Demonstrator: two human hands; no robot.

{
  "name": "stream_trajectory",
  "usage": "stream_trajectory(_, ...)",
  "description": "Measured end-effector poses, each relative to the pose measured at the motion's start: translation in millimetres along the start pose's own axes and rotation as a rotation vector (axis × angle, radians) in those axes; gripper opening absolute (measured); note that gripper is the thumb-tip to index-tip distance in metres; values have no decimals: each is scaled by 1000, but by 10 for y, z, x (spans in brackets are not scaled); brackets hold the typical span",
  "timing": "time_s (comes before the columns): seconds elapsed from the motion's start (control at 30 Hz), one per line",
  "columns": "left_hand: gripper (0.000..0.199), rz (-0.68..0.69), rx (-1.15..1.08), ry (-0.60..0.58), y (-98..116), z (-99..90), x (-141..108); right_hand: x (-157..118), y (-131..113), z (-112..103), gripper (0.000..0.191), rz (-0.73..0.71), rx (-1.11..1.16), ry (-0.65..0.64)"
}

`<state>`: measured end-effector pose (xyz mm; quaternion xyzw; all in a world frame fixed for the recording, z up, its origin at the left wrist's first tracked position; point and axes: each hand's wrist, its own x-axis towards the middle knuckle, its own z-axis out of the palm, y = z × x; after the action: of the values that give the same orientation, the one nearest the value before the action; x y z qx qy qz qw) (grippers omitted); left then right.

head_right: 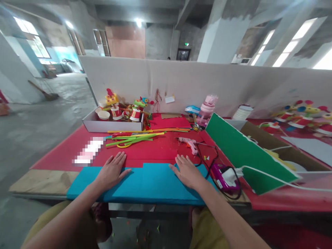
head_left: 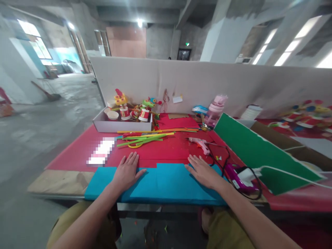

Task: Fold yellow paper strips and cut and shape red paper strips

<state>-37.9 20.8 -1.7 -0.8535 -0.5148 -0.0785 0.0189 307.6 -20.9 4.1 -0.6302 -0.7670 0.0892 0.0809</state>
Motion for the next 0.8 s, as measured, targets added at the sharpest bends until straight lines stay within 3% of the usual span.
stream_trajectory(0.1, 80, 15, -17, 3, 116, 21, 53, 201, -358, 14, 80, -92, 108, 69)
stream_trajectory(0.2, 78, 20, -26, -12, 218, 10, 104, 506, -793, 116, 79, -204, 214, 61)
stream_trajectory(0.3, 69, 29, -37, -8, 145, -101, 144, 764, -1059, 276, 80, -186, 200, 71)
stream_trajectory(0.43, 49, -25, -32, 100, -252, -434, 331, 876, -1100, 441, 83, -208, 87, 24)
stream_trajectory(0.57, 39, -97, 6, 115, -601, -698, 820, 848, -1061, 465, 81, -218, 47, 12)
stream_trajectory(0.7, 35, 47, 70, -36, -687, -633, 1370, 829, -1073, 434, 80, -212, 54, 16)
stream_trajectory(0.8, 37, 52, 108, -90, -696, -477, 1605, 832, -1077, 438, 81, -215, 56, 17)
